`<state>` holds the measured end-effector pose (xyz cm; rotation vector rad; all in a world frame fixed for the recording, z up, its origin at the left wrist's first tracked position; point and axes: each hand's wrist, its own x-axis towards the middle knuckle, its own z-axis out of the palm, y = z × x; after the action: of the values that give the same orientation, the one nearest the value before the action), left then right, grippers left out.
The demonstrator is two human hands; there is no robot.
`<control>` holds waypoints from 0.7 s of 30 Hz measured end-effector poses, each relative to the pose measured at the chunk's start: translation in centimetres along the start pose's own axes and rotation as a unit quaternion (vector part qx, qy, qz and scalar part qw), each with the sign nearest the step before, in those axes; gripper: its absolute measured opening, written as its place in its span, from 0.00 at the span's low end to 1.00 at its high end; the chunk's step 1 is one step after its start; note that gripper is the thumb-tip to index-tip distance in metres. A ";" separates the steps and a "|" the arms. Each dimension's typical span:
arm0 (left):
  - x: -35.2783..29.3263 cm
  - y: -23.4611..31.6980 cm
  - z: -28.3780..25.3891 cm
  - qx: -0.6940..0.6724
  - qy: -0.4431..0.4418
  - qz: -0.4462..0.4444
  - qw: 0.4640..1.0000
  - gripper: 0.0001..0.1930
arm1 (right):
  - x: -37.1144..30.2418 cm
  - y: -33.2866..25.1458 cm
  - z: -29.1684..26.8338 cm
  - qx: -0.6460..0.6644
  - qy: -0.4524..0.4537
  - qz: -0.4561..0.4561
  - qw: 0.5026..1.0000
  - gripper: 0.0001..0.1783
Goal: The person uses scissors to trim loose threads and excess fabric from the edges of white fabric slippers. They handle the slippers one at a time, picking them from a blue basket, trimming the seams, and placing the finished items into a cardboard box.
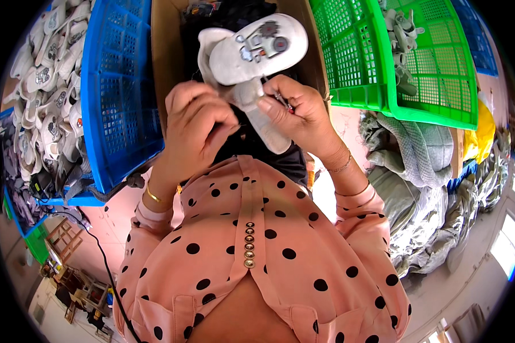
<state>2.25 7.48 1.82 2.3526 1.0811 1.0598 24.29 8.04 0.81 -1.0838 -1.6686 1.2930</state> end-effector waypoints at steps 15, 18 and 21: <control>1.9 -21.3 1.4 0.303 0.184 -0.257 0.899 0.16 | -1.3 0.1 -2.4 0.061 0.126 -0.001 0.990 0.07; 4.3 -11.1 2.4 0.113 0.027 0.128 0.985 0.18 | -2.3 -0.1 -2.7 0.081 0.166 0.037 0.982 0.09; -2.7 -8.1 6.8 0.080 -0.114 0.047 0.989 0.30 | -2.2 -0.6 -2.6 0.109 0.197 0.001 0.974 0.10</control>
<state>2.11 10.66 -8.60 2.5974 1.0121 0.7336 27.36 6.85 1.86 -1.1224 -1.2026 1.1429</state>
